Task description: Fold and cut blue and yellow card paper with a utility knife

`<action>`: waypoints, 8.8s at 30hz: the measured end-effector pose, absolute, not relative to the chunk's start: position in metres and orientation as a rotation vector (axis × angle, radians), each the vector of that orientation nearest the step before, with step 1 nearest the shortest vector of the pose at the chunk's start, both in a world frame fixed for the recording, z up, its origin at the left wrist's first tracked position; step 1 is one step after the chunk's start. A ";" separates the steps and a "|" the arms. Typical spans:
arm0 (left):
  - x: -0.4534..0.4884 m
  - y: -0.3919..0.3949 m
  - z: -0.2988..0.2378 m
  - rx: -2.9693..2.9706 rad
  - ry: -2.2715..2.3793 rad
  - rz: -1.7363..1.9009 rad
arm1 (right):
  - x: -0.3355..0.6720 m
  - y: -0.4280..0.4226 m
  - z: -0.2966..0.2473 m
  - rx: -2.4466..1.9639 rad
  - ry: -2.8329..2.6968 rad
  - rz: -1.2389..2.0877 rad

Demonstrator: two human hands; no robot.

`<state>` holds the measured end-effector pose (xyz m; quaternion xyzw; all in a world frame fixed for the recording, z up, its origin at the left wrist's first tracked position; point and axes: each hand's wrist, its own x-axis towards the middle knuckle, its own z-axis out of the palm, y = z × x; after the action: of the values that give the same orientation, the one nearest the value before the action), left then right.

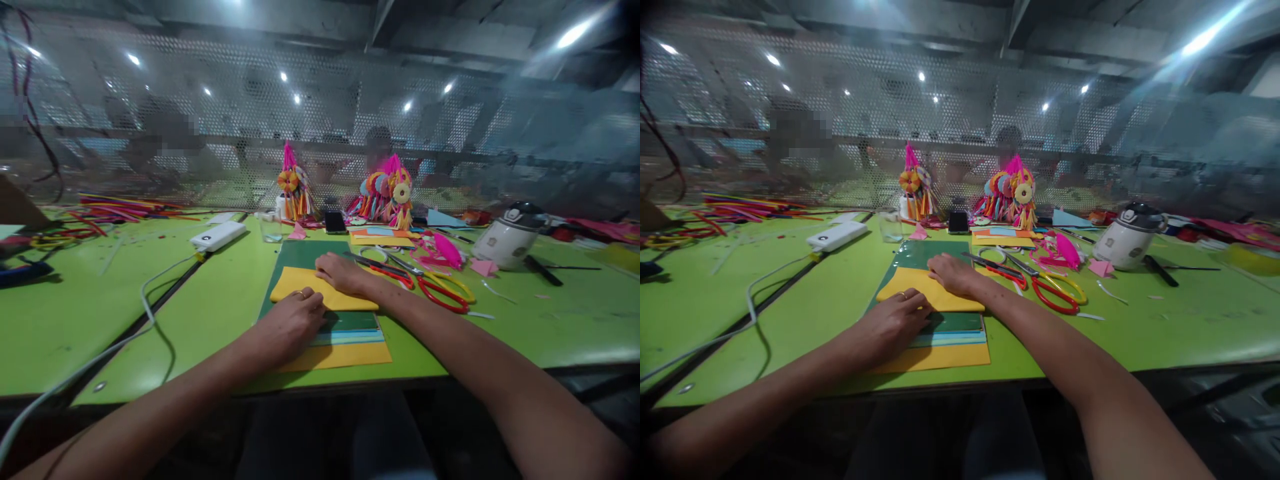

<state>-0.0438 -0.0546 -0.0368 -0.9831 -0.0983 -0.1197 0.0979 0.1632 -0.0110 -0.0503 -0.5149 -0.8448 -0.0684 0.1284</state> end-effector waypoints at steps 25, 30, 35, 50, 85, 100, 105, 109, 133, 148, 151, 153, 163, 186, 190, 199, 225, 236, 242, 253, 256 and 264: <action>-0.044 -0.062 -0.039 -2.889 -0.358 -0.490 | 0.130 -0.143 -0.044 -1.512 -2.420 -0.305; -0.043 -0.066 -0.037 -2.880 -0.360 -0.401 | 0.130 -0.144 -0.049 -1.514 -2.465 -0.380; -0.045 -0.066 -0.033 -2.910 -0.358 -0.335 | 0.127 -0.147 -0.049 -1.581 -2.492 -0.483; -0.046 -0.062 -0.035 -2.906 -0.317 -0.471 | 0.158 -0.181 -0.060 -1.880 -2.149 -0.386; -0.116 -0.047 -0.033 -2.963 -0.466 -0.566 | 0.128 -0.170 -0.050 -1.697 -2.181 -0.174; -0.140 -0.038 -0.035 -3.059 -0.702 -0.680 | 0.128 -0.170 -0.052 -1.669 -2.171 -0.164; -0.117 -0.031 -0.014 -3.009 -0.630 -0.732 | 0.126 -0.168 -0.051 -1.691 -2.196 -0.194; -0.066 -0.027 -0.009 -3.087 -0.477 -0.708 | 0.125 -0.168 -0.045 -1.748 -2.260 -0.215; -0.035 -0.027 -0.035 -3.233 -0.370 -0.625 | 0.218 -0.050 -0.017 -1.910 -2.138 0.553; -0.033 0.031 -0.007 -3.091 -0.836 -0.319 | 0.210 -0.063 -0.020 -1.490 -2.092 0.503; -0.029 0.029 -0.012 -3.076 -0.791 -0.268 | 0.213 -0.061 -0.022 -1.530 -2.143 0.498; -0.028 0.030 -0.015 -3.075 -0.717 -0.295 | 0.213 -0.061 -0.021 -1.562 -2.202 0.484; -0.034 0.011 -0.018 -2.860 -0.220 -0.489 | 0.188 -0.079 -0.010 -1.620 -2.451 0.117; -0.039 0.022 -0.020 -3.007 -0.572 -0.595 | 0.171 -0.082 -0.014 -1.633 -2.327 -0.210; -0.039 0.024 -0.020 -3.020 -0.584 -0.603 | 0.179 -0.079 -0.010 -1.657 -2.250 -0.022; -0.039 0.038 -0.031 -3.065 -0.778 -0.570 | 0.193 -0.070 -0.015 -1.679 -2.126 0.183; -0.021 0.036 -0.046 -2.902 -0.575 -0.568 | 0.287 -0.078 -0.003 -2.146 -2.030 -0.005; -0.035 0.037 -0.038 -3.075 -0.684 -0.912 | 0.278 -0.085 -0.028 -1.916 -1.947 -0.058; -0.036 0.037 -0.038 -3.326 -1.087 -0.994 | 0.291 -0.116 -0.003 -1.653 -1.853 0.352; -0.051 0.037 -0.011 -3.563 -0.668 -1.193 | 0.299 -0.134 0.016 -1.411 -1.745 0.614; -0.053 0.036 -0.007 -3.582 -0.693 -1.128 | 0.297 -0.138 0.020 -1.376 -1.780 0.630; -0.055 0.035 -0.002 -3.608 -0.802 -1.004 | 0.289 -0.137 0.018 -1.358 -1.783 0.580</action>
<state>-0.0551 0.0347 -0.0018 -0.8867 -0.1971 -0.2468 -0.3377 0.2885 -0.1368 0.0179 -0.5373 -0.7054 0.2295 0.4013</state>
